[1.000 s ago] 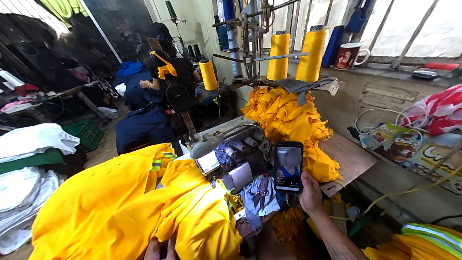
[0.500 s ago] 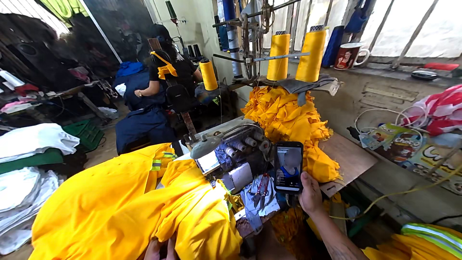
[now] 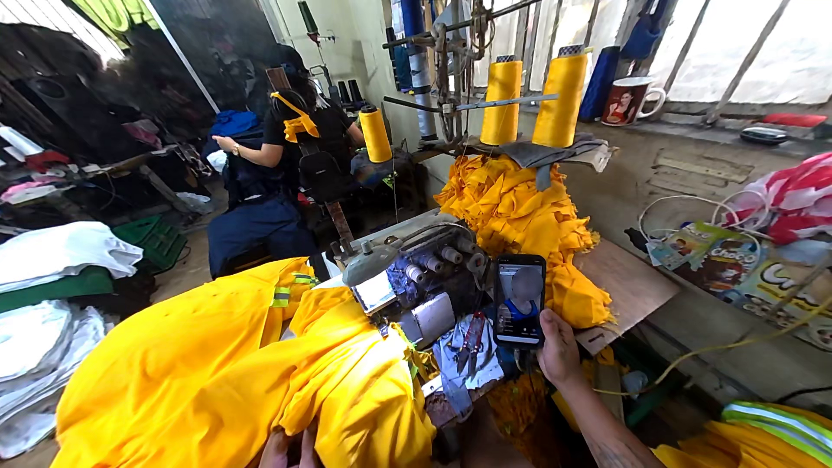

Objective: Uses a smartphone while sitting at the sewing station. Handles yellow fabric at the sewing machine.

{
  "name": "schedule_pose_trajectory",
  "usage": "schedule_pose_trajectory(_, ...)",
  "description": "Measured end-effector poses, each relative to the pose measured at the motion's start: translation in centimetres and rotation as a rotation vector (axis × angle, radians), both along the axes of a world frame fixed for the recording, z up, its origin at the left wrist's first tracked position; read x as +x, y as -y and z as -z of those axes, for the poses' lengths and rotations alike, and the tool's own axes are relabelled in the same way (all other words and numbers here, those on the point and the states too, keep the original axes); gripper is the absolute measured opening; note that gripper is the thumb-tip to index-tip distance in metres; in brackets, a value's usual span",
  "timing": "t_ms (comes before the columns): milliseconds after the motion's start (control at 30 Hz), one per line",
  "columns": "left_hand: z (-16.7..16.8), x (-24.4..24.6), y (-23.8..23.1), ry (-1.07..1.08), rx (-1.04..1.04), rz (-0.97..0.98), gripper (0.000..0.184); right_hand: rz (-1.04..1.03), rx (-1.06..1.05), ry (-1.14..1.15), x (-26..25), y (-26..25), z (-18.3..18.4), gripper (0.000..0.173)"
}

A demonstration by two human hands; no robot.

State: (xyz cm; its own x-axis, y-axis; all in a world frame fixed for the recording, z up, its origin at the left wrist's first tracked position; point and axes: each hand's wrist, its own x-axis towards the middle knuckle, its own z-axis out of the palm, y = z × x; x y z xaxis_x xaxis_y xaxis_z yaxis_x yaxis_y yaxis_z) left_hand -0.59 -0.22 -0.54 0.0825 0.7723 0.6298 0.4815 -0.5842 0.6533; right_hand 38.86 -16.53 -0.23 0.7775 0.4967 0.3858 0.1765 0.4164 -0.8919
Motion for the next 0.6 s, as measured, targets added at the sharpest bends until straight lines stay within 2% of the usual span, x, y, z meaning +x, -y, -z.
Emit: schedule_pose_trajectory(600,-0.10,-0.05,-0.06,-0.017,0.001,-0.012,0.017,0.000,-0.001,-0.009,-0.11,0.02,-0.12,0.058)
